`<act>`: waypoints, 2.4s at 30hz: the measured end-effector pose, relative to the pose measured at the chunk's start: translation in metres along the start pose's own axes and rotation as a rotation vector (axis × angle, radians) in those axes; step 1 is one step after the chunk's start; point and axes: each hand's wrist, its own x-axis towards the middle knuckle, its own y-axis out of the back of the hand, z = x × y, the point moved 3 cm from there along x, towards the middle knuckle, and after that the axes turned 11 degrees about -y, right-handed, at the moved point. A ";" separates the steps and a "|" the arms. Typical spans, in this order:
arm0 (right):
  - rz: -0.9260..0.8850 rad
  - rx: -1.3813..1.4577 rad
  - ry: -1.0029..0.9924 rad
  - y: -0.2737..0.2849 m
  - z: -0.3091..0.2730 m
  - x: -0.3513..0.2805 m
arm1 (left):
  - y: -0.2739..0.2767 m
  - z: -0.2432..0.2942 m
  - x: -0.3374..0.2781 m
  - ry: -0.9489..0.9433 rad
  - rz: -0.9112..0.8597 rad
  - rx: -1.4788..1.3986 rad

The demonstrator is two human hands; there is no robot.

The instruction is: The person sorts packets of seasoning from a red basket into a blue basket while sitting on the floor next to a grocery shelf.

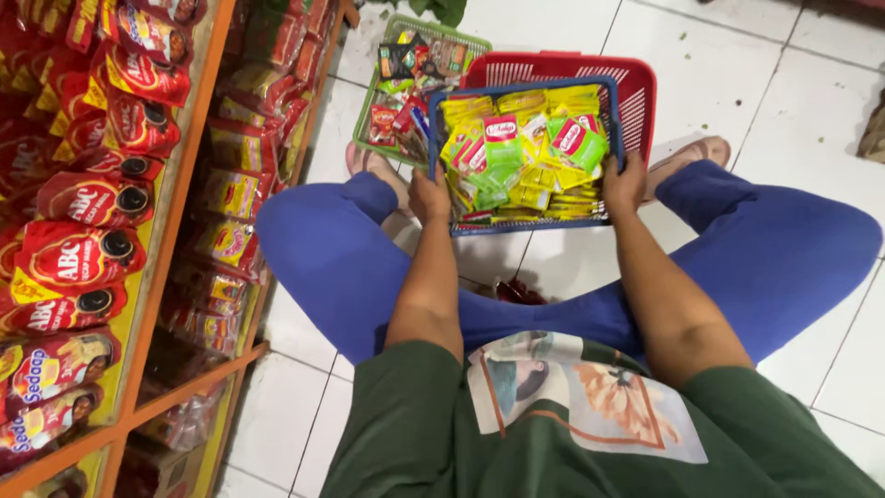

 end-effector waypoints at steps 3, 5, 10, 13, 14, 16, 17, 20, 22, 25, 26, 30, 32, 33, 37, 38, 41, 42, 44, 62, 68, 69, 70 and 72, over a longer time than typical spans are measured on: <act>0.091 -0.054 0.057 -0.004 -0.004 0.003 | -0.001 0.010 0.008 0.185 -0.206 -0.064; 0.163 -0.176 0.004 -0.006 0.004 -0.007 | 0.005 0.008 0.009 0.236 -0.321 -0.017; -0.192 0.260 -0.412 -0.009 0.018 -0.010 | 0.005 0.017 0.012 0.309 -0.341 0.038; -0.476 0.563 -0.634 -0.014 0.019 -0.009 | -0.005 0.016 0.000 0.244 -0.270 -0.087; -0.524 0.616 -0.670 -0.015 0.018 -0.007 | -0.009 0.013 -0.004 0.260 -0.298 -0.133; -0.512 0.600 -0.627 -0.016 0.016 -0.002 | -0.015 0.006 -0.010 0.299 -0.332 -0.179; -0.507 0.592 -0.606 -0.017 0.016 -0.001 | -0.016 0.001 -0.013 0.320 -0.339 -0.178; -0.454 0.628 -0.544 -0.021 0.016 -0.005 | -0.013 -0.010 -0.016 0.335 -0.312 -0.249; -0.432 0.684 -0.552 -0.021 0.019 -0.006 | -0.013 -0.010 -0.015 0.293 -0.287 -0.283; -0.451 0.732 -0.529 -0.024 0.019 -0.003 | -0.014 -0.007 -0.011 0.202 -0.259 -0.279; -0.466 0.743 -0.520 -0.026 0.021 -0.004 | -0.015 -0.007 -0.010 0.184 -0.254 -0.280; -0.350 0.668 -0.493 -0.026 0.016 0.014 | -0.022 0.002 0.003 0.128 -0.230 -0.267; -0.317 0.599 -0.465 -0.024 0.014 0.024 | -0.025 0.009 0.004 0.079 -0.207 -0.285; -0.331 0.614 -0.472 -0.024 0.015 0.027 | -0.026 0.011 0.003 0.055 -0.195 -0.291; -0.383 0.676 -0.475 -0.023 0.008 0.043 | -0.019 0.025 -0.009 0.046 -0.187 -0.267; -0.394 0.692 -0.473 -0.020 0.007 0.045 | -0.017 0.030 -0.014 0.053 -0.180 -0.235; -0.103 0.355 -0.193 -0.001 -0.009 0.044 | -0.006 0.042 -0.025 0.007 -0.108 -0.187; -0.032 0.137 -0.027 0.005 -0.021 0.040 | -0.002 0.047 -0.022 -0.023 -0.071 -0.182; 0.103 -0.310 0.297 0.015 -0.046 0.021 | 0.003 0.053 -0.018 -0.108 -0.021 -0.078; -0.609 0.398 0.328 0.028 -0.091 0.067 | 0.027 0.076 -0.031 -0.563 -0.134 0.156; -0.582 0.636 -0.199 0.050 -0.071 0.095 | 0.032 0.089 -0.031 -0.658 -0.306 0.247; -0.561 0.636 -0.191 0.051 -0.071 0.096 | 0.033 0.089 -0.031 -0.648 -0.313 0.262; -0.542 0.636 -0.183 0.052 -0.072 0.097 | 0.033 0.089 -0.030 -0.641 -0.308 0.266; -0.530 0.645 -0.178 0.049 -0.069 0.098 | 0.030 0.086 -0.030 -0.626 -0.301 0.277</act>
